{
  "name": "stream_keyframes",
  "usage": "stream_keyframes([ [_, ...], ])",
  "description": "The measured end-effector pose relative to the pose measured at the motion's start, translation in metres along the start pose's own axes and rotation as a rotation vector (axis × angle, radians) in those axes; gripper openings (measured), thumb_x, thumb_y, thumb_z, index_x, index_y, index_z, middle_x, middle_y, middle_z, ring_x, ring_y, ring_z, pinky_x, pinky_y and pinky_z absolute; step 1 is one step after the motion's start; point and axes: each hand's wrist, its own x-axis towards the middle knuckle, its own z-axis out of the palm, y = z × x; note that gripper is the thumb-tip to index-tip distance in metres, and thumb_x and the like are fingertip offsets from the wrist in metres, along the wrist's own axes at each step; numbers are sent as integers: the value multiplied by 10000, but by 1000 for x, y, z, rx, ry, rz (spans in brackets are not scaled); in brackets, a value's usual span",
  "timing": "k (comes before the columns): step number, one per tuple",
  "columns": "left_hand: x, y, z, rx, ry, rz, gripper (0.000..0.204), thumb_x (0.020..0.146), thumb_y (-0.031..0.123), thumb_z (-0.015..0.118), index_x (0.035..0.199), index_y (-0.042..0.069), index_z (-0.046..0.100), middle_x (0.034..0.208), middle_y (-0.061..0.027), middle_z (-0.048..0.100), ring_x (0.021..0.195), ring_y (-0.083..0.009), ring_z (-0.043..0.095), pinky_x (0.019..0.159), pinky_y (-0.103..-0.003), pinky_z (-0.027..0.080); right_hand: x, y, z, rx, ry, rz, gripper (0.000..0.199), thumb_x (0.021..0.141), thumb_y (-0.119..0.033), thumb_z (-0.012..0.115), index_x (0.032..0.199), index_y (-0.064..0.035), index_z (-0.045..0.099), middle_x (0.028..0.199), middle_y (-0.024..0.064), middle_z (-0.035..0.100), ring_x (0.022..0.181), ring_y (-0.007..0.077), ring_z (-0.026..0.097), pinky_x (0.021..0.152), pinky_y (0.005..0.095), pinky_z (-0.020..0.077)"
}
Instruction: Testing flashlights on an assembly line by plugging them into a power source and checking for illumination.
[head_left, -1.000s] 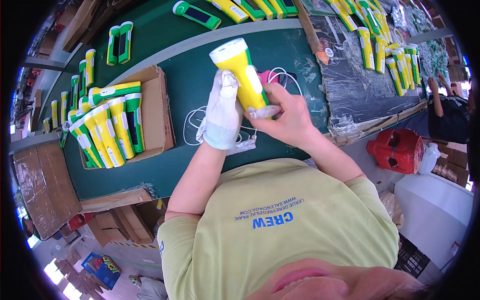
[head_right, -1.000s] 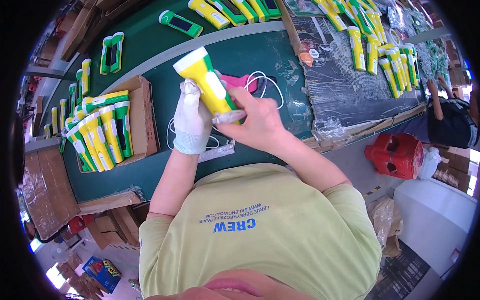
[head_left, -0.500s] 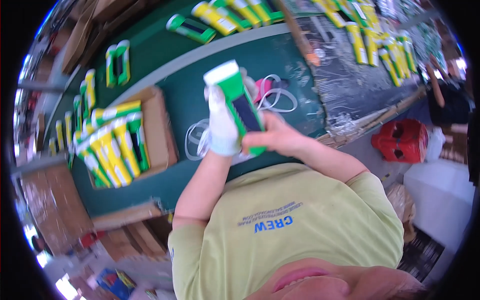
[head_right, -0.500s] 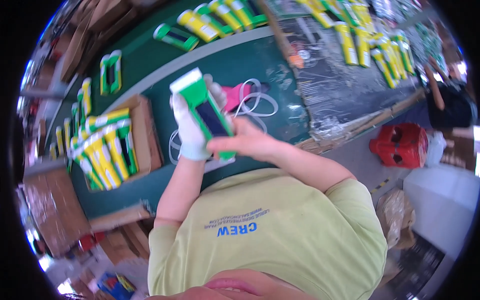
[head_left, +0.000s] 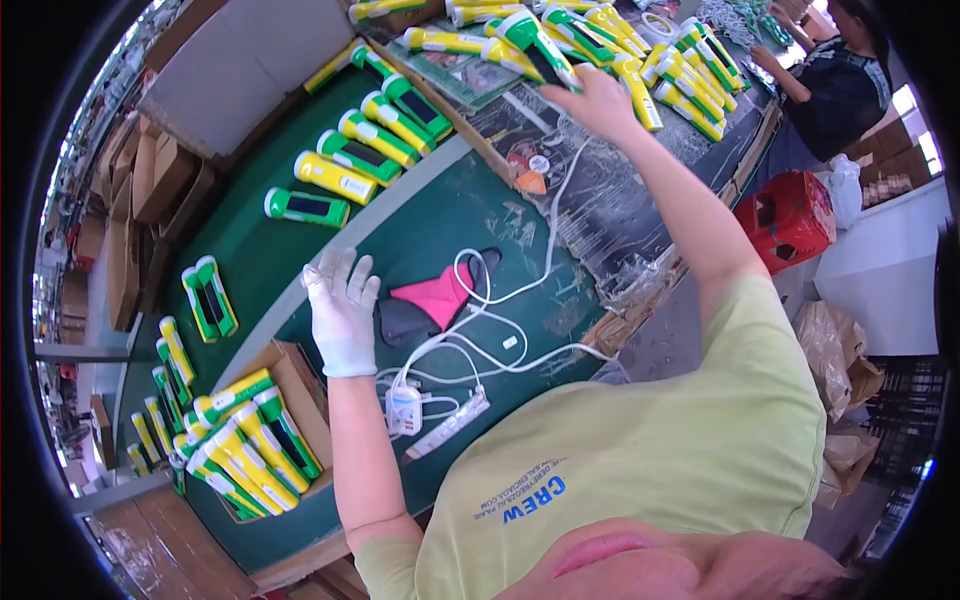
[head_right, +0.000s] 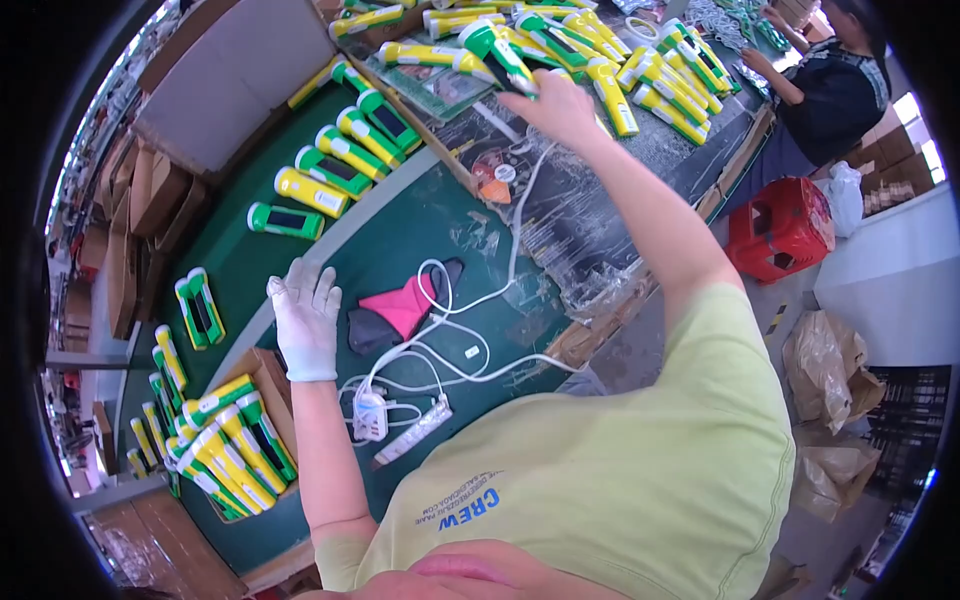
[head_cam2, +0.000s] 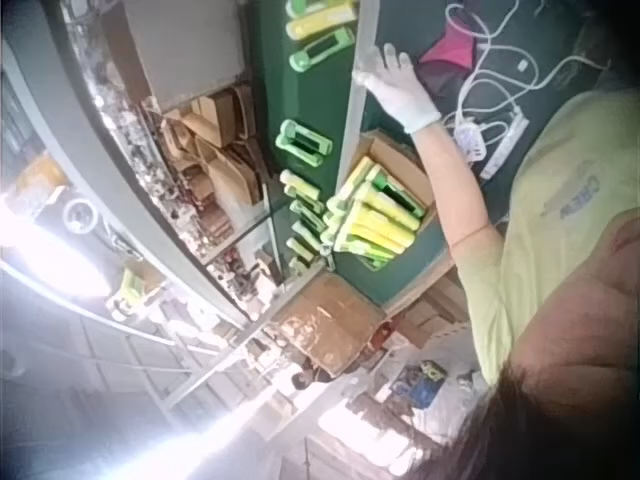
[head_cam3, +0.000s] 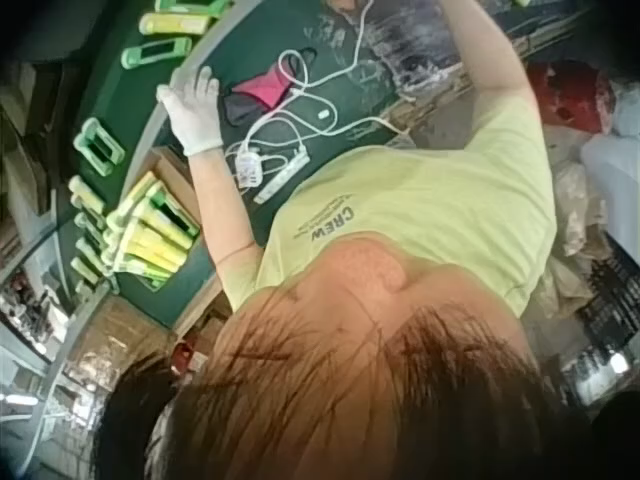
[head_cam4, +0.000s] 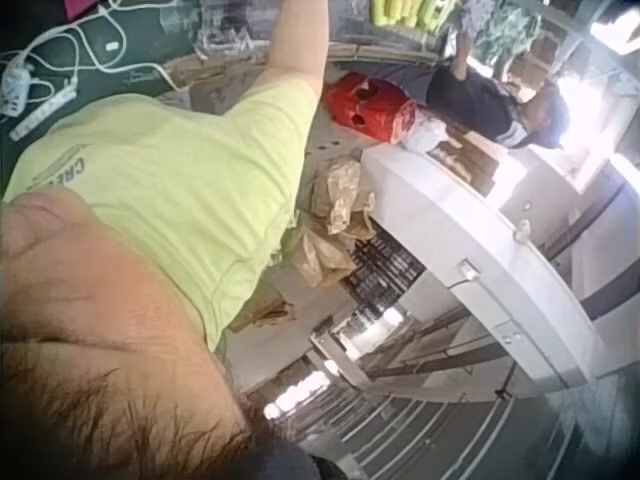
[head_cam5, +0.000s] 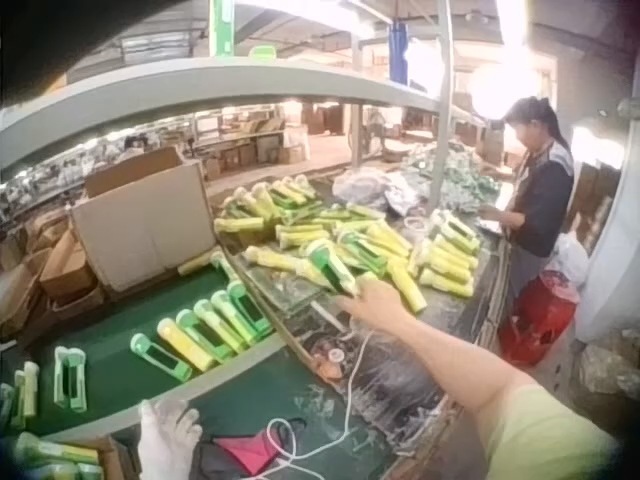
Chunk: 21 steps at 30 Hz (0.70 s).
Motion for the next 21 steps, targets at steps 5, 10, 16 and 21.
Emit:
stream_keyframes([
  [5, 91, -16, -33, 122, 270, 94, 623, 910, 365, 603, 1402, 56, 381, 1380, -117, 398, 1280, -267, 406, 1083, -424, 309, 78, 33, 7, -382, 193, -11, 503, 887, -517, 559, 947, -28, 663, 960, 153, 690, 907, 331, 673, 766, 458, 529],
  [10, 155, -28, -43, 156, 319, 47, 697, 864, 310, 677, 1407, 9, 361, 1319, -118, 504, 1229, -236, 463, 1052, -416, 349, 20, 9, 17, 46, 213, -117, 382, 898, -452, 579, 866, -78, 654, 811, 165, 666, 784, 363, 663, 680, 469, 502],
  [16, 179, -15, -29, 443, 330, -67, 545, 762, 368, 774, 1179, 56, 614, 1039, -37, 633, 897, -140, 592, 772, -306, 456, -79, -5, 19, 491, 109, -186, 204, 830, -223, 725, 896, -36, 680, 688, 117, 625, 614, 218, 597, 575, 322, 449],
  [21, 107, -2, -8, 1149, 298, 656, 464, 773, 246, 714, 1175, 39, 613, 1103, -151, 582, 1012, -303, 592, 901, -377, 468, -114, -12, 17, 528, 18, -206, 240, 823, -126, 745, 695, 5, 590, 617, 10, 557, 553, 50, 452, 492, 238, 333],
])
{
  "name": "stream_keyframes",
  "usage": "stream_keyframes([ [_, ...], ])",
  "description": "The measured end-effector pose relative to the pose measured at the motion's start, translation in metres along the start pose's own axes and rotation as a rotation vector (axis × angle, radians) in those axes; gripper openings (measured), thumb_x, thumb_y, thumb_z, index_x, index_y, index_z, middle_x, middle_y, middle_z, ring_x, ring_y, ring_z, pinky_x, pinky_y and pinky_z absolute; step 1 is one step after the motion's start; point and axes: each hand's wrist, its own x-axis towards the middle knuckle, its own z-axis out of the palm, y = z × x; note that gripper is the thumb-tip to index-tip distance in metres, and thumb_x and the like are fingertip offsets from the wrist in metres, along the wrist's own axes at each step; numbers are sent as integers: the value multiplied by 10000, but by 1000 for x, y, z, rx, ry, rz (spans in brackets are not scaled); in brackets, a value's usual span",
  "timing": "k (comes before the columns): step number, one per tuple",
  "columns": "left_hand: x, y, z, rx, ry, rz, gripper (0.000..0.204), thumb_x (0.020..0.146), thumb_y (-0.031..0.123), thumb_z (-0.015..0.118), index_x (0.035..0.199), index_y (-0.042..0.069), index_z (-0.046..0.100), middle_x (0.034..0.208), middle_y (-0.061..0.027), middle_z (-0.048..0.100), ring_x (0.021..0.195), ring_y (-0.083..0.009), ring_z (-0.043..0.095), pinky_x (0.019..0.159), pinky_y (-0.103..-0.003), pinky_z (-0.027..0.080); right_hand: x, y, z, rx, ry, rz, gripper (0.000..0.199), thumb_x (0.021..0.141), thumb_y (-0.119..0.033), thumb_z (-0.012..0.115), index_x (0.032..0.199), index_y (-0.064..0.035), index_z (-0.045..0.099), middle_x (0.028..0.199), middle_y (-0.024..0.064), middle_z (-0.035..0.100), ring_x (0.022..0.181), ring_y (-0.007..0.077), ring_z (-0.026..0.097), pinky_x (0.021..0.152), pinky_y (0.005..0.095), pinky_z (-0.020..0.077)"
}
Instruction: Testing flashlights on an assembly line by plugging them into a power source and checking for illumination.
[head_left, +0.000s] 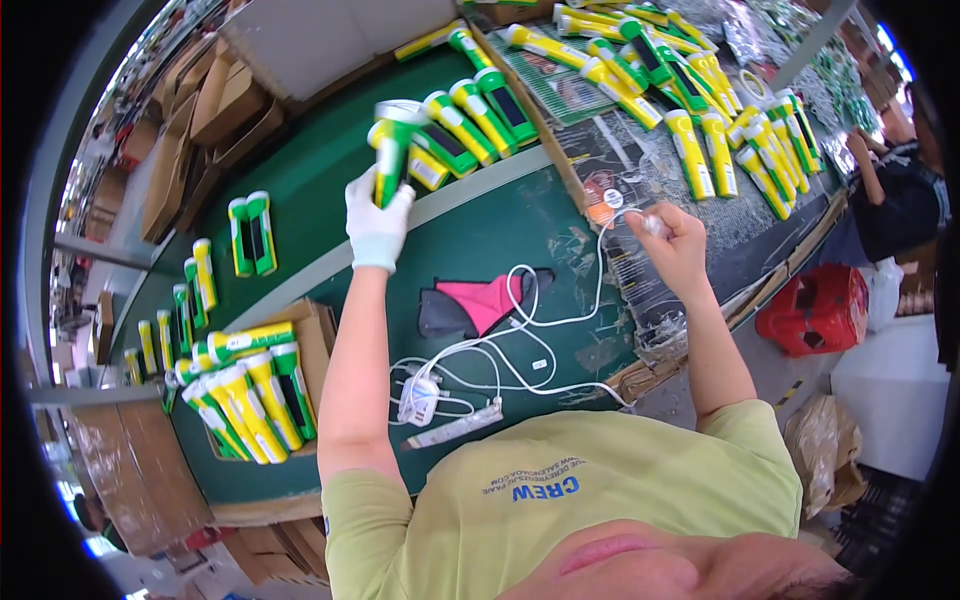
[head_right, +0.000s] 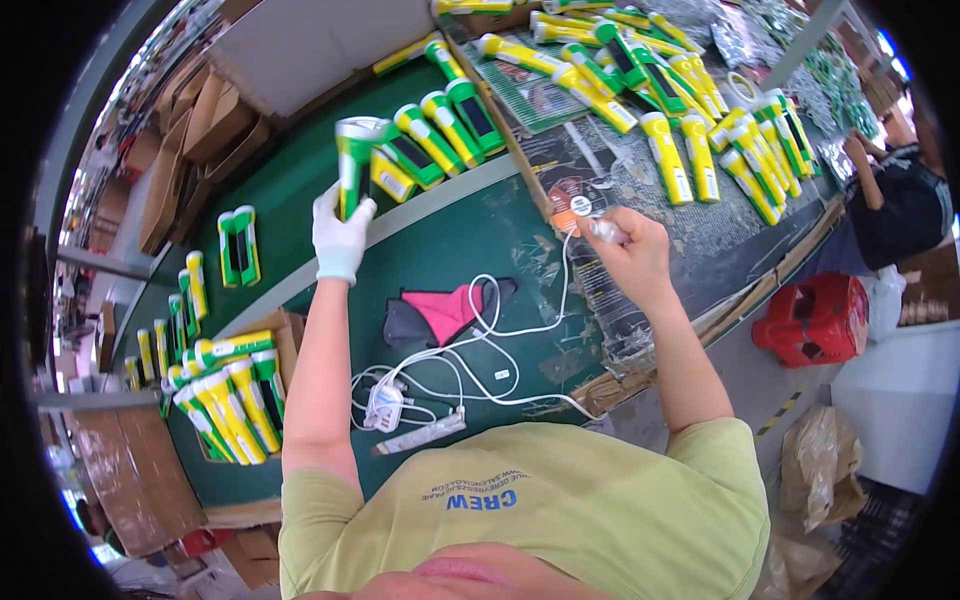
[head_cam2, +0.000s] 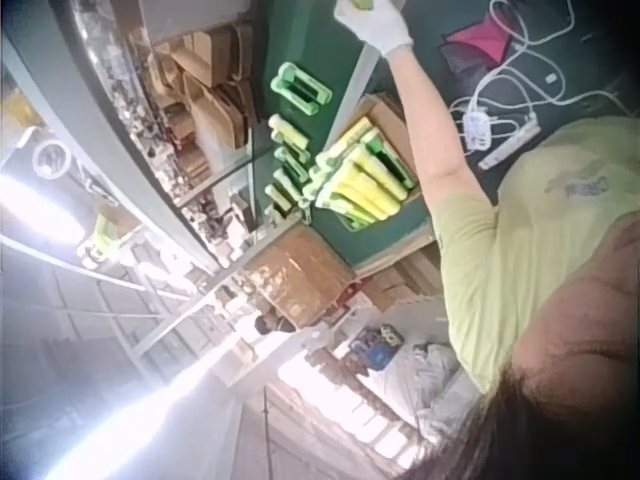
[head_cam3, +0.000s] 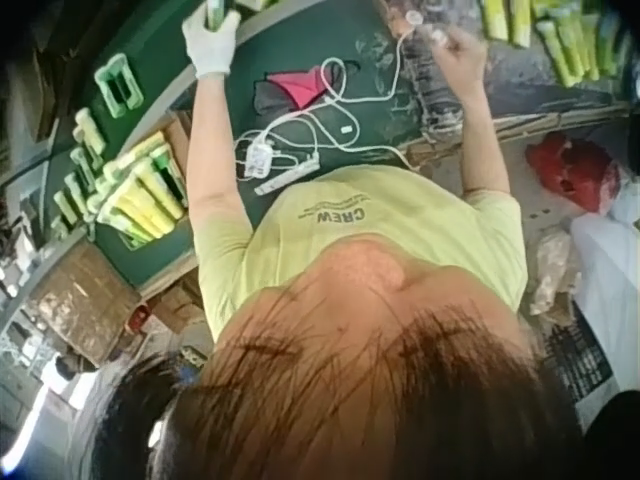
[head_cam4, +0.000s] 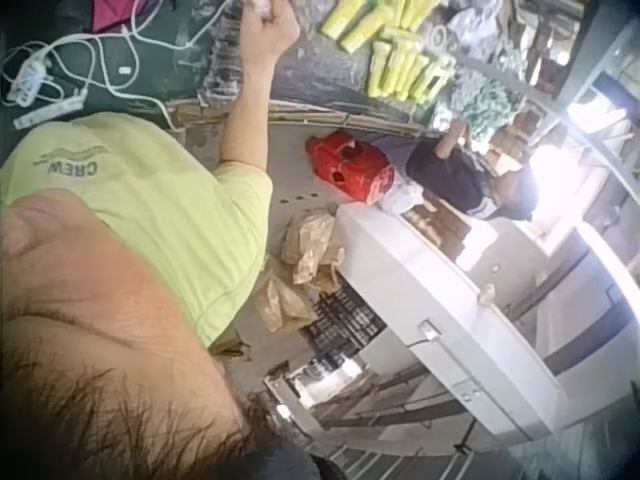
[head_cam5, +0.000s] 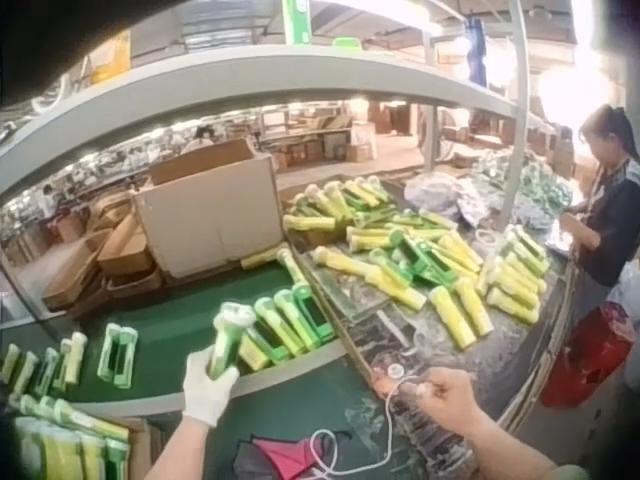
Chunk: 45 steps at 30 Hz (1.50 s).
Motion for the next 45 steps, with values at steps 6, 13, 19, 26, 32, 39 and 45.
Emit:
stream_keyframes([
  [6, -65, 90, -99, 388, -92, 636, 554, 642, 25, 699, 1180, 138, 632, 1129, -89, 602, 1061, -290, 567, 905, -406, 433, -6, -49, 33, 163, -41, -244, 224, 843, -162, 728, 726, 2, 630, 688, 91, 618, 599, 167, 580, 556, 297, 450],
  [13, -108, 81, -142, -667, -745, -179, 565, 978, 406, 451, 1329, -34, 499, 1109, -130, 638, 961, -193, 617, 886, -316, 482, -17, -114, 68, 942, -478, 305, 476, 1036, -335, 358, 1287, 40, 510, 918, 96, 664, 562, 73, 553, 410, 169, 263],
  [19, -121, 54, -143, -813, -972, -472, 566, 992, 429, 402, 1274, -43, 537, 1019, -103, 646, 898, -145, 620, 796, -261, 498, -36, -137, 70, 859, -545, 87, 454, 837, -158, 684, 1245, -4, 554, 887, 19, 636, 695, 25, 535, 569, 166, 404],
  [26, -150, 91, -97, -110, -198, 278, 528, 757, 314, 751, 1179, 59, 561, 896, -173, 654, 789, -360, 648, 683, -402, 524, -50, -154, 78, 478, -406, -146, 425, 825, -81, 709, 1225, -15, 582, 924, 27, 653, 778, 62, 572, 685, 196, 467],
  [32, -141, 30, -89, -1315, -233, -839, 523, 951, 502, 512, 1181, 32, 505, 823, -64, 606, 658, -136, 601, 592, -281, 517, -33, -111, 68, 789, -597, 278, 306, 961, -255, 510, 1062, -8, 660, 720, 76, 647, 459, 26, 344, 438, 183, 241],
  [39, -152, 36, -80, -1364, -278, -874, 478, 966, 474, 503, 1201, 59, 491, 861, -73, 609, 711, -160, 609, 637, -298, 527, -69, -136, 95, 613, -558, 127, 132, 936, -61, 575, 1051, -11, 614, 806, 54, 641, 741, 81, 595, 664, 246, 489],
  [45, -142, 38, -56, -1223, -279, -753, 399, 988, 413, 486, 1184, 65, 488, 965, -103, 632, 814, -185, 628, 740, -331, 535, -61, -129, 126, -21, -368, -829, 200, 735, -64, 677, 931, -92, 641, 699, 53, 553, 596, 226, 588, 501, 349, 469],
])
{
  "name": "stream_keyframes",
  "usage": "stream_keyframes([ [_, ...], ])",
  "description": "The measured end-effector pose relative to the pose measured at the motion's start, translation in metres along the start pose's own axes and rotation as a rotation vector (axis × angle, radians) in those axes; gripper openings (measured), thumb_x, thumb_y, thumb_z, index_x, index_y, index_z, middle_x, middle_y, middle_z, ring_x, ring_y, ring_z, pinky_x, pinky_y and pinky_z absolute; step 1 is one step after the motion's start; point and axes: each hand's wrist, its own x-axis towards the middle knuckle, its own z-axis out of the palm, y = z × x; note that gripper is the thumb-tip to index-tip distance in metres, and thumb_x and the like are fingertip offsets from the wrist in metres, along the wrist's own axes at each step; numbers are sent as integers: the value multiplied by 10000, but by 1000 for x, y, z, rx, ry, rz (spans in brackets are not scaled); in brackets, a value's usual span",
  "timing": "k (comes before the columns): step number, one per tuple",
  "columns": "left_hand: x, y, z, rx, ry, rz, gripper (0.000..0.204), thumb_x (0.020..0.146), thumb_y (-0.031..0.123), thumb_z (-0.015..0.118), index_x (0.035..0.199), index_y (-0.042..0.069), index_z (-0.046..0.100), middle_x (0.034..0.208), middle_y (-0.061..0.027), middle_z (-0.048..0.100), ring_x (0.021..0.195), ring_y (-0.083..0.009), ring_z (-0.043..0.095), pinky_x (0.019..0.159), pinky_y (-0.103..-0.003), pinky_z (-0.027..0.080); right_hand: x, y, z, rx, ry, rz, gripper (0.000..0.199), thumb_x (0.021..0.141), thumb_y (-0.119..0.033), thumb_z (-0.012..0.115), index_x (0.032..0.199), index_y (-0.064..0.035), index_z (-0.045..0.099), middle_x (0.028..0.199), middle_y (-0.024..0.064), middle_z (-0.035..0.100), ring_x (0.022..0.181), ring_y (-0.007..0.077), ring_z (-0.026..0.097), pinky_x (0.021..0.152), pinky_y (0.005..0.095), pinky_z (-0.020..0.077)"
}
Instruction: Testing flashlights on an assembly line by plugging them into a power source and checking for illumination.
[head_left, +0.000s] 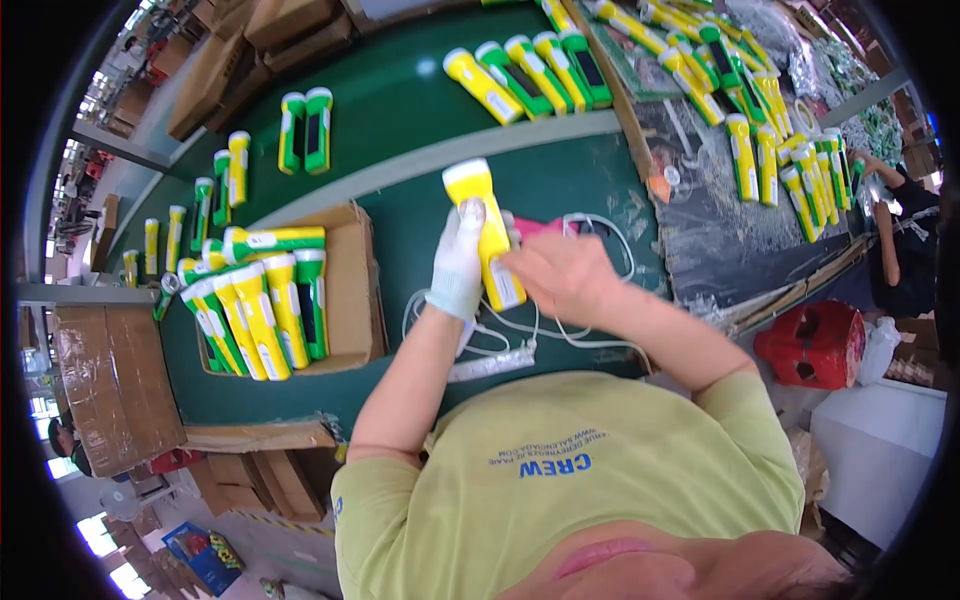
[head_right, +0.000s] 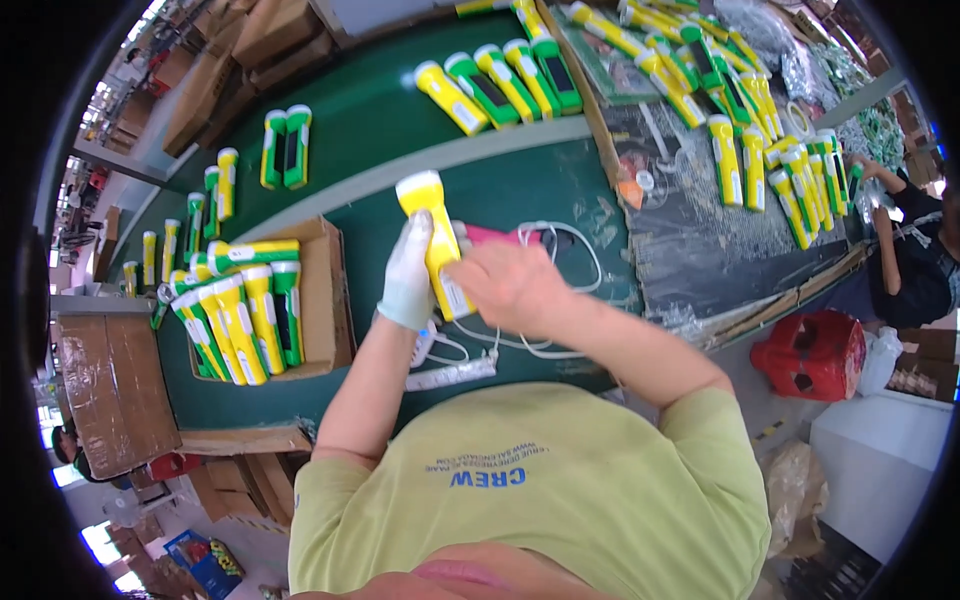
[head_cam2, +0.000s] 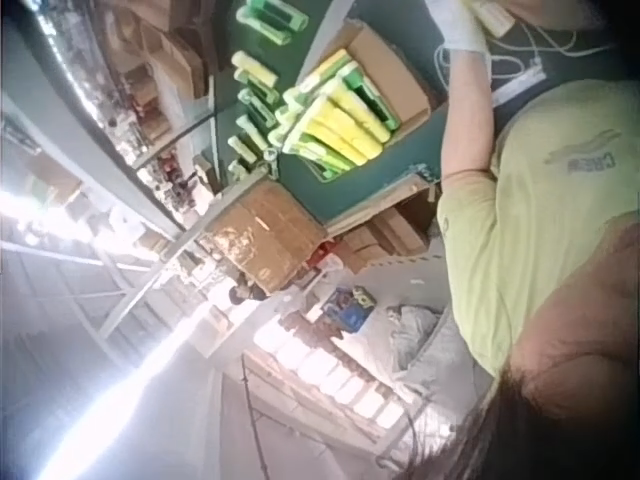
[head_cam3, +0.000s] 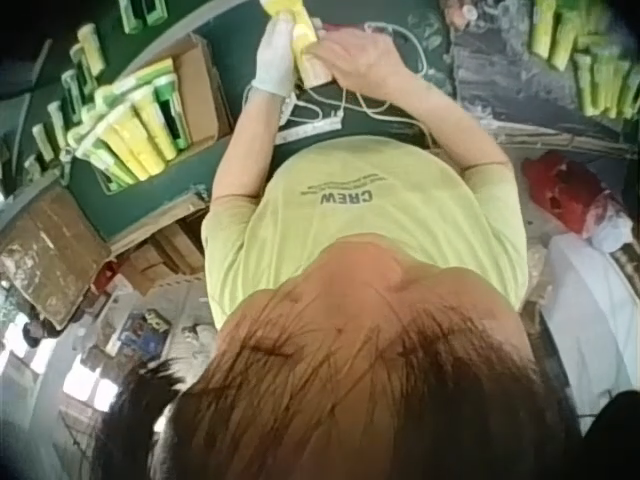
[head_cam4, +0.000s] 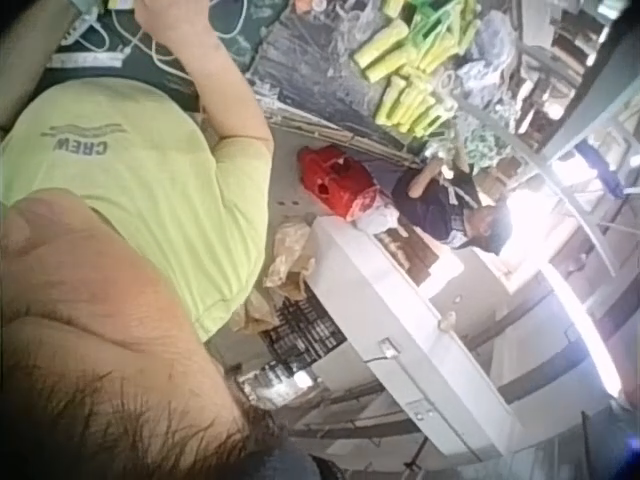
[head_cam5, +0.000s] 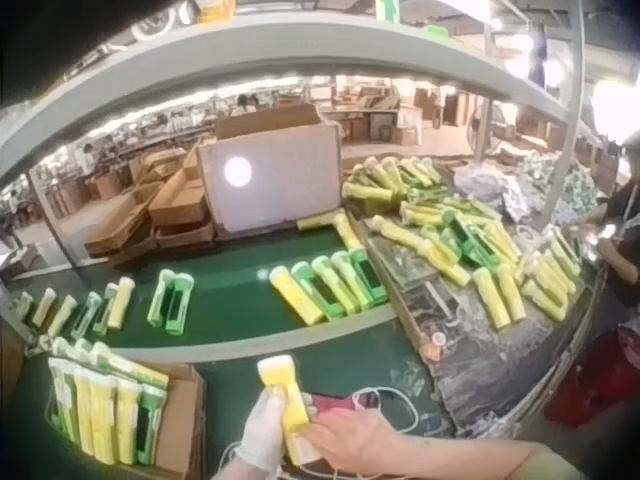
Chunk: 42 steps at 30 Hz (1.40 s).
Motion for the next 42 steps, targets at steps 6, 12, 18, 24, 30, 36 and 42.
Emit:
stream_keyframes([
  [6, 1, 13, 21, 303, -10, 344, 283, 937, 211, 593, 1113, 8, 504, 899, -92, 623, 735, -127, 608, 651, -252, 502, 14, 16, -6, 76, -63, -15, 138, 729, -44, 653, 864, -74, 648, 740, 38, 614, 644, 206, 618, 529, 291, 483],
  [12, -12, 7, 21, 199, -238, 261, 346, 935, 221, 596, 1193, 16, 493, 948, -86, 626, 782, -124, 607, 687, -258, 503, -15, 17, -13, 755, -202, 426, 78, 861, -48, 663, 919, -13, 701, 824, 93, 700, 706, 150, 684, 606, 268, 527],
  [18, -19, -10, 24, 196, -195, 140, 326, 950, 237, 571, 1170, 13, 483, 954, -82, 609, 746, -120, 601, 662, -265, 510, -38, 4, -18, 806, -278, 384, 65, 835, -43, 670, 891, -38, 702, 804, 93, 693, 680, 222, 674, 597, 298, 522],
  [24, -6, 23, 40, 121, -221, 167, 304, 971, 296, 525, 1094, 19, 496, 911, -91, 609, 693, -133, 609, 636, -286, 529, -72, -25, 12, 326, -423, 91, 198, 741, -52, 674, 924, -127, 672, 707, 17, 594, 613, 188, 604, 507, 332, 492],
  [30, 0, 26, 37, 209, -166, 207, 339, 982, 338, 494, 1080, 14, 502, 883, -93, 624, 687, -133, 606, 639, -277, 522, -58, -26, 6, 445, -224, -6, 155, 742, -31, 677, 892, -62, 694, 771, 55, 653, 628, 197, 598, 506, 308, 480],
  [36, -9, 9, 18, 128, -397, 73, 506, 1020, 471, 338, 1182, 23, 509, 1024, -116, 636, 834, -146, 623, 743, -283, 517, -39, -29, -11, 912, -99, 782, 125, 875, -73, 676, 974, -16, 725, 828, 48, 700, 709, 95, 627, 623, 254, 488],
  [42, -21, 10, 18, -120, -293, -119, 615, 941, 566, 472, 1253, 37, 486, 983, -48, 572, 787, -141, 570, 674, -271, 480, -13, 8, -29, 1122, 113, 790, 139, 904, -67, 645, 999, 25, 689, 876, 40, 686, 767, 53, 608, 668, 201, 498],
])
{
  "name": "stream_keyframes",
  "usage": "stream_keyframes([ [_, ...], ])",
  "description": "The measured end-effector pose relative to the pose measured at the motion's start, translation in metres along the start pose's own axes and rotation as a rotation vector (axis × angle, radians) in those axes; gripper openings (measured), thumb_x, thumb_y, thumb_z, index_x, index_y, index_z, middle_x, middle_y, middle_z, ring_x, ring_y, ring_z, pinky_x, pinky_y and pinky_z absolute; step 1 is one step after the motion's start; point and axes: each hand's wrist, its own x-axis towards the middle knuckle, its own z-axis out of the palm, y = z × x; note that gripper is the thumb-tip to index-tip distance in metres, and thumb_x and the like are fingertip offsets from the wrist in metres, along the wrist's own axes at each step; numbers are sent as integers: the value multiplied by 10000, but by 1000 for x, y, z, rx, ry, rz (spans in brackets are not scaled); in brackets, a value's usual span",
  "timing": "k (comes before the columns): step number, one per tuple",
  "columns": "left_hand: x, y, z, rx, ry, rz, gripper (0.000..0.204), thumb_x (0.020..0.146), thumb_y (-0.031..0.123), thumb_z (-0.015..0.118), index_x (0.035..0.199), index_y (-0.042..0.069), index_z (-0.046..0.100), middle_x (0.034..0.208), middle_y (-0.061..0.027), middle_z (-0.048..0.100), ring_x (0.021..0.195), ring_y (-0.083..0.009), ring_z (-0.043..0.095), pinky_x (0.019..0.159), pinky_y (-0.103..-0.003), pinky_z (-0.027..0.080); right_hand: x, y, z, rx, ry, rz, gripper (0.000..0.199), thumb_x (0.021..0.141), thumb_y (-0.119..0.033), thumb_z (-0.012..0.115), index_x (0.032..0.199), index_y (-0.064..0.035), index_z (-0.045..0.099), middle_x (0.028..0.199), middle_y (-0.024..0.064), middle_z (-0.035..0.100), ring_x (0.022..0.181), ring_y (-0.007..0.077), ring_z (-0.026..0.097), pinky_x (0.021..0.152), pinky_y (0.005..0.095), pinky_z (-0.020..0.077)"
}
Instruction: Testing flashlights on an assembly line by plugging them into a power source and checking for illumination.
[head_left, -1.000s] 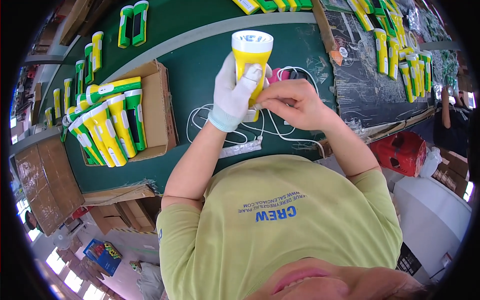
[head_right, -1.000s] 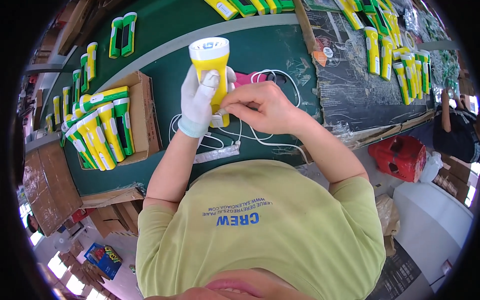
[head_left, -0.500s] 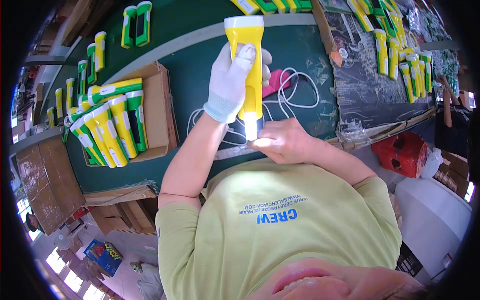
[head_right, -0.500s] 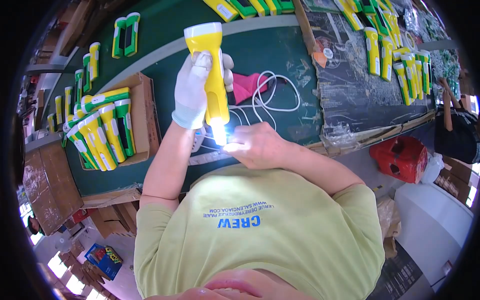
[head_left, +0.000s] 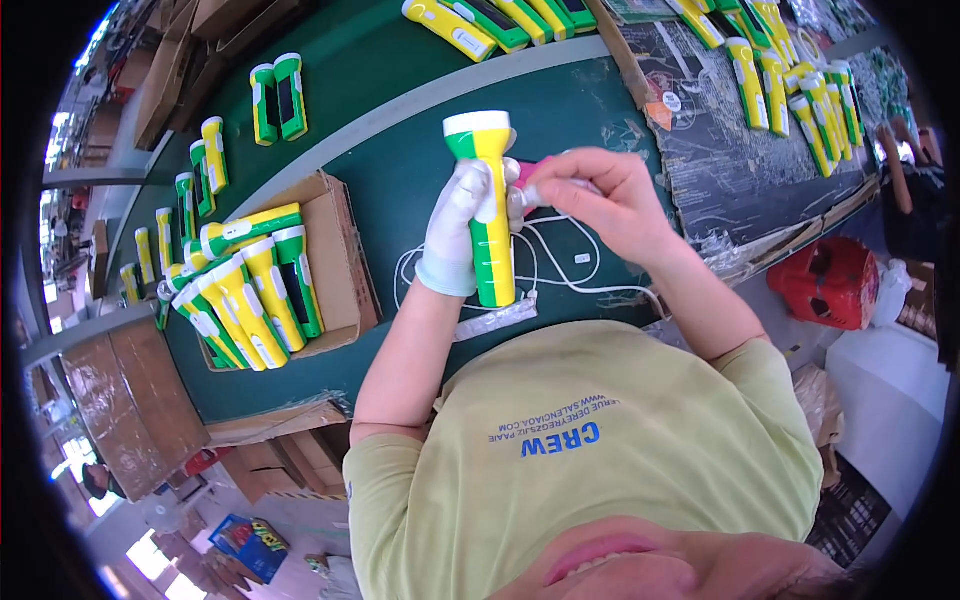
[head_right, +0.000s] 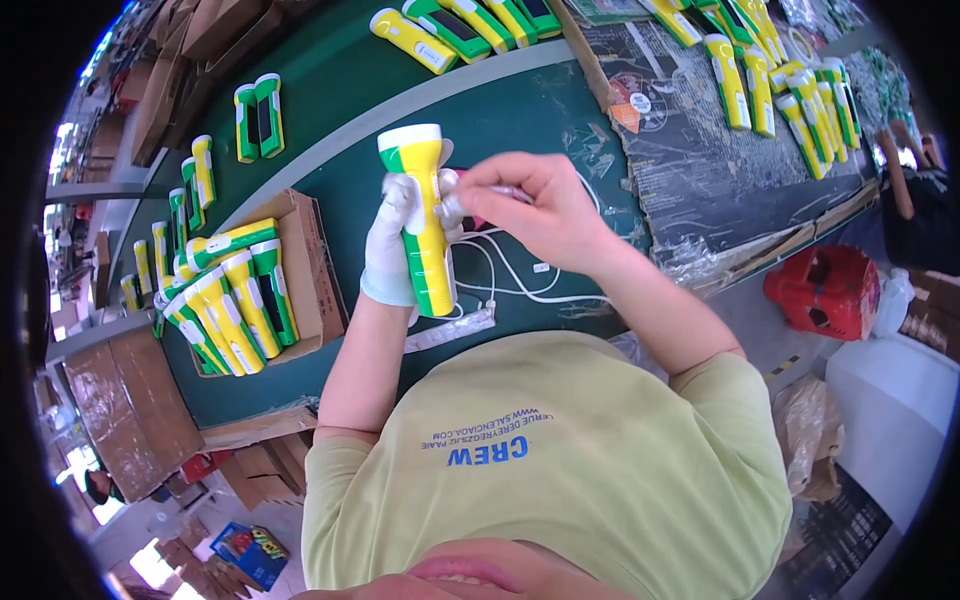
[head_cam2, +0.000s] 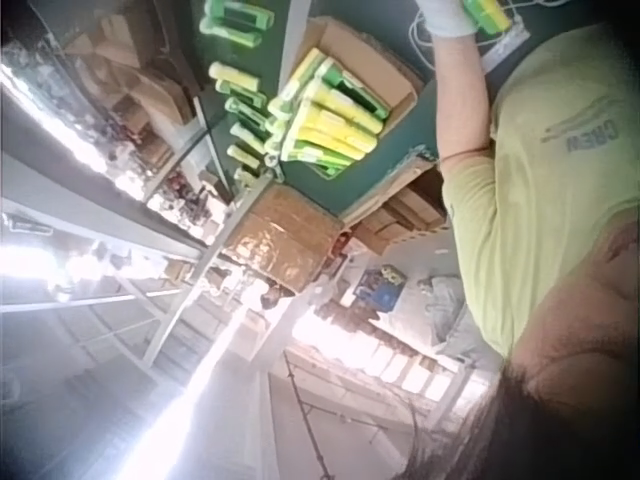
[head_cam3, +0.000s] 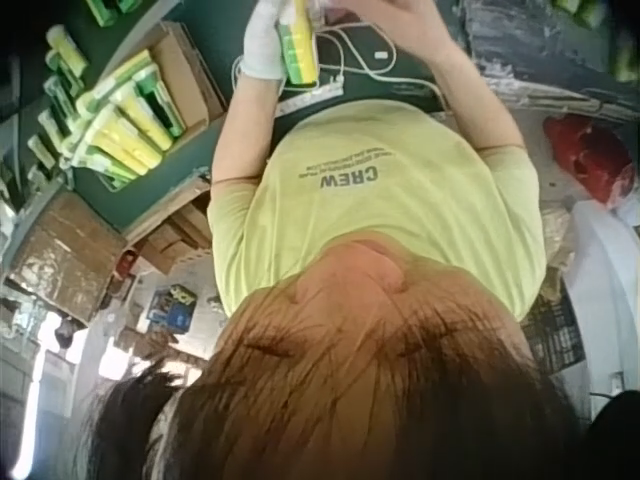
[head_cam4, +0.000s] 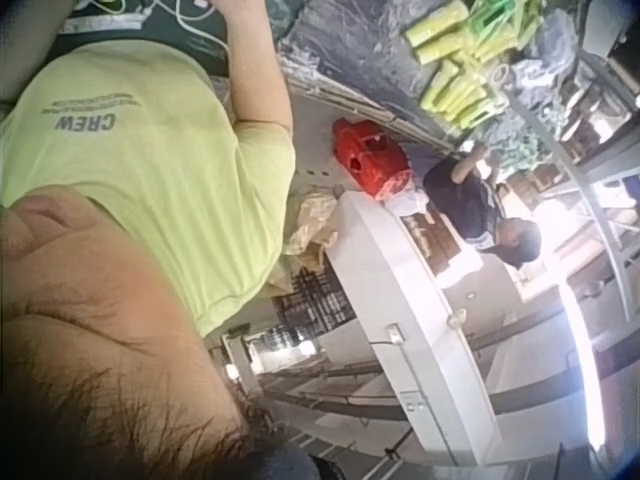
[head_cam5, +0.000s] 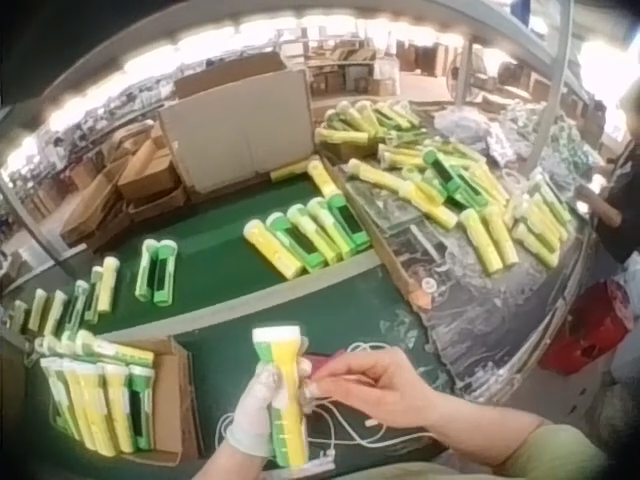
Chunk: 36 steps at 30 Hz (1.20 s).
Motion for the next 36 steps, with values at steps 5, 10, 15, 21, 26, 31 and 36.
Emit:
stream_keyframes([
  [5, -4, -7, 13, 43, 52, -46, 754, 906, 724, 334, 1178, 52, 538, 779, -37, 556, 622, -128, 518, 553, -249, 427, 8, -11, 8, -278, 16, -148, 135, 900, -70, 635, 990, 17, 687, 861, 54, 687, 744, 60, 615, 630, 203, 501],
  [10, -14, -5, 16, 48, 163, 15, 651, 921, 668, 398, 1090, 57, 548, 811, -71, 578, 688, -155, 577, 630, -281, 487, 3, -11, 8, -361, 15, -192, 118, 898, -44, 626, 983, 14, 685, 871, 67, 680, 739, 66, 611, 587, 201, 481],
  [15, -26, -10, 18, 382, 166, 414, 597, 918, 515, 567, 1228, 28, 416, 947, -87, 584, 744, -169, 598, 673, -296, 511, -1, -10, 8, -423, -26, -295, 106, 888, -4, 621, 976, 11, 680, 862, 75, 665, 743, 65, 596, 536, 194, 433],
  [21, -42, 13, 34, 98, -55, 34, 831, 851, 734, 456, 1279, 23, 426, 849, -81, 595, 681, -150, 591, 629, -263, 500, -9, 2, 11, -84, -23, -185, 103, 869, -30, 657, 954, 25, 671, 839, 46, 680, 784, 89, 634, 661, 245, 504],
  [26, -43, 14, 28, 163, -4, 356, 645, 886, 565, 539, 1184, -2, 461, 770, -84, 567, 624, -124, 546, 588, -254, 464, 7, 35, -51, 191, 414, 108, 172, 907, -104, 629, 1054, -15, 638, 763, -61, 542, 582, -17, 369, 490, 149, 255],
  [31, -30, 4, 21, -274, -24, 274, 531, 905, 473, 589, 1201, 55, 449, 800, -64, 531, 715, -170, 535, 667, -293, 470, -28, 14, -9, 34, 125, 230, 337, 765, -166, 755, 1029, -44, 584, 841, 8, 616, 605, 26, 466, 503, 176, 335],
  [36, -17, 0, 34, -167, 182, 250, 609, 925, 535, 533, 1260, 36, 432, 876, -85, 594, 763, -202, 588, 748, -376, 510, -38, 3, 27, -453, -28, 58, 435, 642, -154, 874, 929, -81, 556, 765, -8, 589, 612, 82, 585, 489, 248, 406],
])
